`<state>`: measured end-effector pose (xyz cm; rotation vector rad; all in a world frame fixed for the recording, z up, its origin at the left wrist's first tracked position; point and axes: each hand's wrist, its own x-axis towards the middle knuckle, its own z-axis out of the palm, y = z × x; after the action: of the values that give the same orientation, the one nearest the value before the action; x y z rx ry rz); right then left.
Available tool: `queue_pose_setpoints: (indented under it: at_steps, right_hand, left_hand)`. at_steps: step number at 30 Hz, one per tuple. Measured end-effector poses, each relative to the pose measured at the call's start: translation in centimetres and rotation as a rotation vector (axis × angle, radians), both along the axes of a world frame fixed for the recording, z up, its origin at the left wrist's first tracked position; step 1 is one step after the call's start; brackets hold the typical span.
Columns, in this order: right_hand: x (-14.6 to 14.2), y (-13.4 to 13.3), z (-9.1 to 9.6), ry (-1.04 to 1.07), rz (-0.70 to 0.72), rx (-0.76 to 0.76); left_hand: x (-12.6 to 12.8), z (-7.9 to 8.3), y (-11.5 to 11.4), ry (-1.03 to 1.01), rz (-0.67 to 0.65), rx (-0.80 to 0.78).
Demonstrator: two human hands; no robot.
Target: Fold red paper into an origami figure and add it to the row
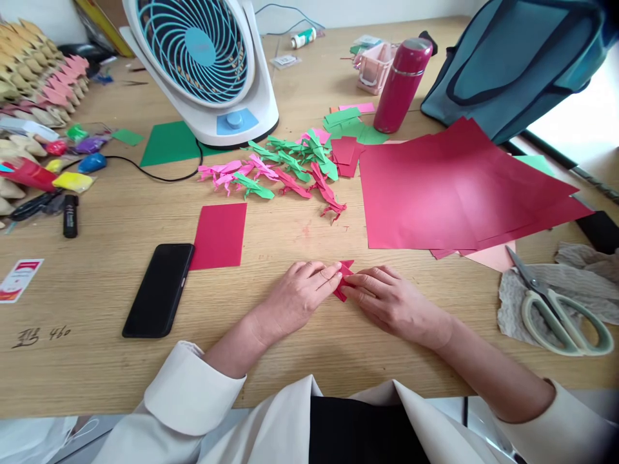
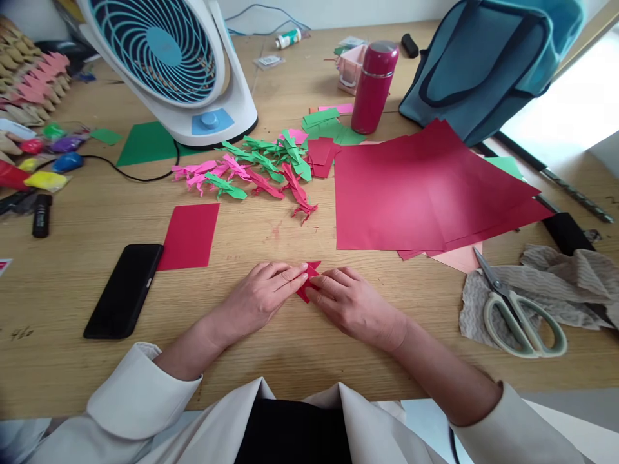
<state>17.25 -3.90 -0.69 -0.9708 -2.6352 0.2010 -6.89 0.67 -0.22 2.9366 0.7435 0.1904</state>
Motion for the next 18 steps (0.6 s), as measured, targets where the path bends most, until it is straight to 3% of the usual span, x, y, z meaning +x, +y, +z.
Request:
queue_pose_setpoints:
  at_steps: [9, 18]
  right_hand:
    - [-0.30, -0.01, 0.27, -0.043, 0.001, 0.013]
    - [-0.36, 0.06, 0.23, -0.034, -0.001, 0.023]
  left_hand:
    - [-0.17, -0.07, 0.59, -0.160, 0.019, -0.073]
    - [0.51, 0.38, 0.65, -0.069, 0.093, 0.070]
